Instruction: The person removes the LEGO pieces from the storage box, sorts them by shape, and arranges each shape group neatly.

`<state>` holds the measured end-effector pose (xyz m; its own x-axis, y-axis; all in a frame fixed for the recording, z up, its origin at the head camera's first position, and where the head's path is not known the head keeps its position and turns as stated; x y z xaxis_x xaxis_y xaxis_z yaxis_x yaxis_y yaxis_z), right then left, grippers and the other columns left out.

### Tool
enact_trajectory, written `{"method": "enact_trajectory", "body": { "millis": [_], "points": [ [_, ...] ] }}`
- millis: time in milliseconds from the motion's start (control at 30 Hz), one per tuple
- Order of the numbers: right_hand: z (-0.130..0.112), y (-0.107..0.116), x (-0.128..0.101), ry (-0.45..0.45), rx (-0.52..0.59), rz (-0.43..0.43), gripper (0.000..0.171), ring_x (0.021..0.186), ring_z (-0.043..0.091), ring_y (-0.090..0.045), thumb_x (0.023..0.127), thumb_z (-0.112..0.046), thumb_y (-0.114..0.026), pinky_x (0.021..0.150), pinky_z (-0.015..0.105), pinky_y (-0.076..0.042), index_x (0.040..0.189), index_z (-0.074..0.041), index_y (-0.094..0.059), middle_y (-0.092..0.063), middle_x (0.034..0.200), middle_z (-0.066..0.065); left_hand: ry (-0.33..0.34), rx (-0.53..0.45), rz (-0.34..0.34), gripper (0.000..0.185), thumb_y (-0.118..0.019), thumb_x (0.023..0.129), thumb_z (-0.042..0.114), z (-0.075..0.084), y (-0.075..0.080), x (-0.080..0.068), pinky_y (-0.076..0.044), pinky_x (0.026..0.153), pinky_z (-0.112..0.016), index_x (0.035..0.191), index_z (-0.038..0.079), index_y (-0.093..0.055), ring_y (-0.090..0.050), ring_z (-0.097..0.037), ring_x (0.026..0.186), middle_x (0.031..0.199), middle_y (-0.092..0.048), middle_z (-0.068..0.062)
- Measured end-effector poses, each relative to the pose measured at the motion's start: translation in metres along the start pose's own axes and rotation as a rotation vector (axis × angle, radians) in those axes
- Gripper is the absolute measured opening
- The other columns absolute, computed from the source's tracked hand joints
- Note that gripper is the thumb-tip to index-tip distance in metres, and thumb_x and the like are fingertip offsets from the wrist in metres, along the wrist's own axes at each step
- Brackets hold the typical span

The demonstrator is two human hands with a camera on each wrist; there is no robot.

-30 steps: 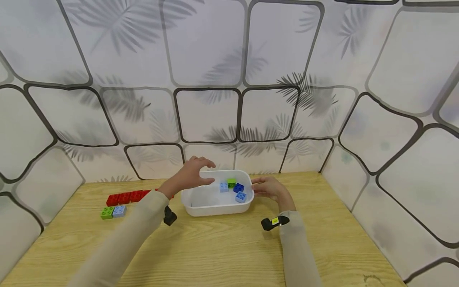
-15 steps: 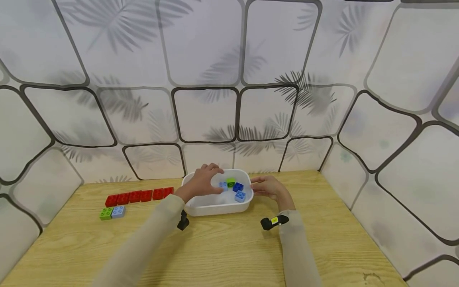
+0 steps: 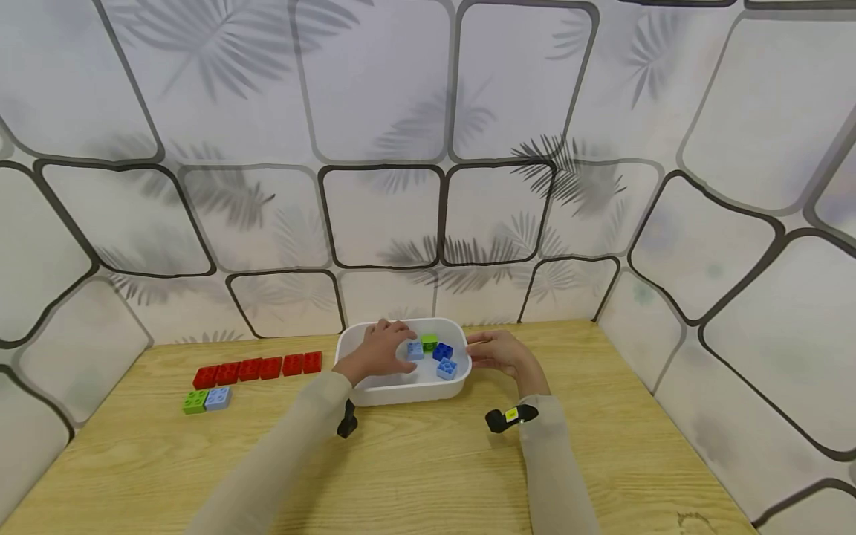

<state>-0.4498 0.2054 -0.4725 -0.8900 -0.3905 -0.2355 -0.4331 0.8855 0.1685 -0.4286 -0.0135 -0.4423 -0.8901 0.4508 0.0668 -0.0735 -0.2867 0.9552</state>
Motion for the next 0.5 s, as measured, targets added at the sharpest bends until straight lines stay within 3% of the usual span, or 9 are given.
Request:
{"method": "enact_trajectory", "body": {
  "millis": [233,500],
  "points": [
    [-0.0004,0.0,-0.001,-0.006,0.001,0.012,0.047,0.092,0.012,-0.07,0.101,-0.007,-0.061,0.083,0.028,-0.059,0.142,0.012,-0.049,-0.071,0.117,0.011,0.012,0.008,-0.032,0.063,-0.076,0.089,0.043,-0.0005,-0.0064,0.0019,-0.033,0.108,-0.057,0.144,0.017,-0.058,-0.041,-0.035,0.137,0.148,-0.053,-0.007],
    [-0.0018,-0.001,-0.0003,0.006,0.004,0.0,0.048,0.092,0.011,-0.07,0.101,-0.006,-0.06,0.084,0.029,-0.059,0.142,0.014,-0.047,-0.07,0.121,0.014,0.028,-0.01,-0.05,0.06,-0.078,0.088,0.041,-0.0007,-0.009,0.0032,-0.034,0.105,-0.055,0.14,0.016,-0.062,-0.043,-0.033,0.132,0.146,-0.055,-0.006]
  ]
}}
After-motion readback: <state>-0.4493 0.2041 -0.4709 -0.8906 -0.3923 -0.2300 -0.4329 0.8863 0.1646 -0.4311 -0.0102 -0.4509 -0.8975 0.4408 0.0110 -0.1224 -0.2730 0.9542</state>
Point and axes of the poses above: each hand's wrist, its own x-axis towards the middle knuckle, its own y-axis out of the back of the hand, z = x × y, the point moved 8 cm from there along x, towards the middle knuckle
